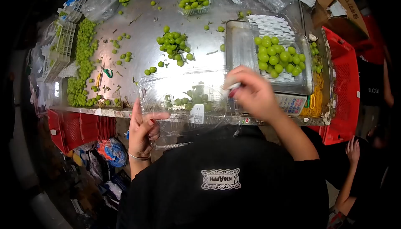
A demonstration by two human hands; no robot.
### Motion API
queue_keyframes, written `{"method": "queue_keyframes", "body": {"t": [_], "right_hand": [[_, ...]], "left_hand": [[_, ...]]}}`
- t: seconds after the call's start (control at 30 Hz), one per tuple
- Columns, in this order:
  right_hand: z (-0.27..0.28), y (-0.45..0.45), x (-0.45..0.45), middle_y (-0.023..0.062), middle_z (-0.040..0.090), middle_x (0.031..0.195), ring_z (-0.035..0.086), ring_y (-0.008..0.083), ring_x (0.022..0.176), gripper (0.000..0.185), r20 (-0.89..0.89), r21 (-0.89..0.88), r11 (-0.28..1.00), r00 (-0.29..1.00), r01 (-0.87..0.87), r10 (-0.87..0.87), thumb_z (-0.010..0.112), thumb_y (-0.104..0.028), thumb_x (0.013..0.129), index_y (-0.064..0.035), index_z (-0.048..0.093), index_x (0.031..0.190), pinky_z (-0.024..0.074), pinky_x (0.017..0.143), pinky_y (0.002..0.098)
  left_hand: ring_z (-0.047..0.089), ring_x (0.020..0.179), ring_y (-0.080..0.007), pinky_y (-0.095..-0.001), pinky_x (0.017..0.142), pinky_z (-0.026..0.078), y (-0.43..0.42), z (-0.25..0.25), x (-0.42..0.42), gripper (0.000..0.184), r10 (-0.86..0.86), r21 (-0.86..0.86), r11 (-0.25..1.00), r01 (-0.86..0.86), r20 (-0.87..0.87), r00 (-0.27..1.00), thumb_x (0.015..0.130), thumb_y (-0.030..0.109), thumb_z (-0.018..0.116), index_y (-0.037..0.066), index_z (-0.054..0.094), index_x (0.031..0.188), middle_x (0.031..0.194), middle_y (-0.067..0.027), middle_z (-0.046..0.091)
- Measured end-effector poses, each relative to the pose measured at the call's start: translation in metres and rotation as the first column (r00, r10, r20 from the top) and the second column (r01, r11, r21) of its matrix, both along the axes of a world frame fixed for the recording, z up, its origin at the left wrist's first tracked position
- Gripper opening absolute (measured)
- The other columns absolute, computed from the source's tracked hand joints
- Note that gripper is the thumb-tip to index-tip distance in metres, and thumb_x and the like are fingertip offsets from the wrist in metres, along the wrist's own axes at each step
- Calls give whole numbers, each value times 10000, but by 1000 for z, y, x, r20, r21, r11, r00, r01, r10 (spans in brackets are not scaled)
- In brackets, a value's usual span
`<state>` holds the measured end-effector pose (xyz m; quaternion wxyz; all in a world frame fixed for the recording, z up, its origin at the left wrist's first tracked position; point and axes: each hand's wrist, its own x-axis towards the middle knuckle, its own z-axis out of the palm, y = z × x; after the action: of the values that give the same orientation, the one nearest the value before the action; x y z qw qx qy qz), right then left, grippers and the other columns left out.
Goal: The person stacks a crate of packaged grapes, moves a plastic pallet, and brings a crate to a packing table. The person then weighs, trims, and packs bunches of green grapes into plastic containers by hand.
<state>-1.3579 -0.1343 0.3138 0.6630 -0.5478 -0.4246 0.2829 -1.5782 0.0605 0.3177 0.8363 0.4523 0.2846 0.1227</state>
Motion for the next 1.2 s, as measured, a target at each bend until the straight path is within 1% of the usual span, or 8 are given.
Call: {"method": "queue_keyframes", "body": {"t": [0.07,0.1,0.6,0.77,0.9,1.0,1.07,1.2], "right_hand": [[14,15,-17,90,500,933,514,206,867,371,521,-177,983,843,-46,133,680,-109,673,-57,530,1007,437,789,307],[15,20,-27,100,502,915,511,254,852,386,610,-183,982,780,-37,143,699,-137,653,-53,518,984,434,756,327],[-45,34,-27,107,464,765,502,293,720,175,543,-306,936,776,-173,321,613,-101,707,-37,472,789,419,616,370],[-54,38,-31,101,465,738,506,294,672,149,676,-277,956,688,-93,263,592,-113,723,-45,469,772,421,580,368],[-52,40,-27,95,465,729,515,288,663,137,598,-201,973,772,-116,216,580,-116,733,-48,465,764,426,557,364],[-53,40,-27,92,470,736,522,278,670,128,685,-238,964,684,-116,251,570,-132,748,-52,472,768,432,559,360],[-59,41,-28,87,475,747,524,267,686,104,748,-252,965,618,-74,242,551,-120,739,-56,477,774,437,575,350],[-53,40,-21,77,467,743,521,260,706,81,732,-147,980,651,-137,201,525,-96,715,-55,474,764,441,584,341]], "left_hand": [[304,401,-32,-153,356,273,-4,4,4,753,-25,-4,1000,25,33,999,786,62,528,137,35,1350,929,-273,562],[304,401,-32,-153,356,273,-4,5,7,753,-31,2,1000,31,36,999,786,62,528,137,35,1350,929,-273,562],[340,420,-47,-165,367,289,6,-26,8,752,-101,-28,995,98,-137,985,786,-7,414,109,-77,1343,883,-242,582],[305,423,-36,-159,373,274,4,-25,10,585,-63,-20,998,60,-196,979,779,-1,404,96,169,1306,853,-202,594],[313,410,-24,-148,372,275,6,-28,5,652,-82,-107,992,63,-183,980,792,-44,367,188,87,1334,889,-217,581],[322,421,-27,-153,375,281,5,-28,9,647,-78,-113,992,58,-189,979,789,-41,376,188,103,1329,882,-200,585],[376,445,-50,-180,369,342,8,-37,8,543,-26,-34,999,19,-206,978,769,1,417,71,221,1270,842,-191,596],[414,470,-56,-167,363,353,7,-39,7,533,3,-150,988,-29,-172,985,772,-18,404,60,217,1266,859,-228,578]]}}
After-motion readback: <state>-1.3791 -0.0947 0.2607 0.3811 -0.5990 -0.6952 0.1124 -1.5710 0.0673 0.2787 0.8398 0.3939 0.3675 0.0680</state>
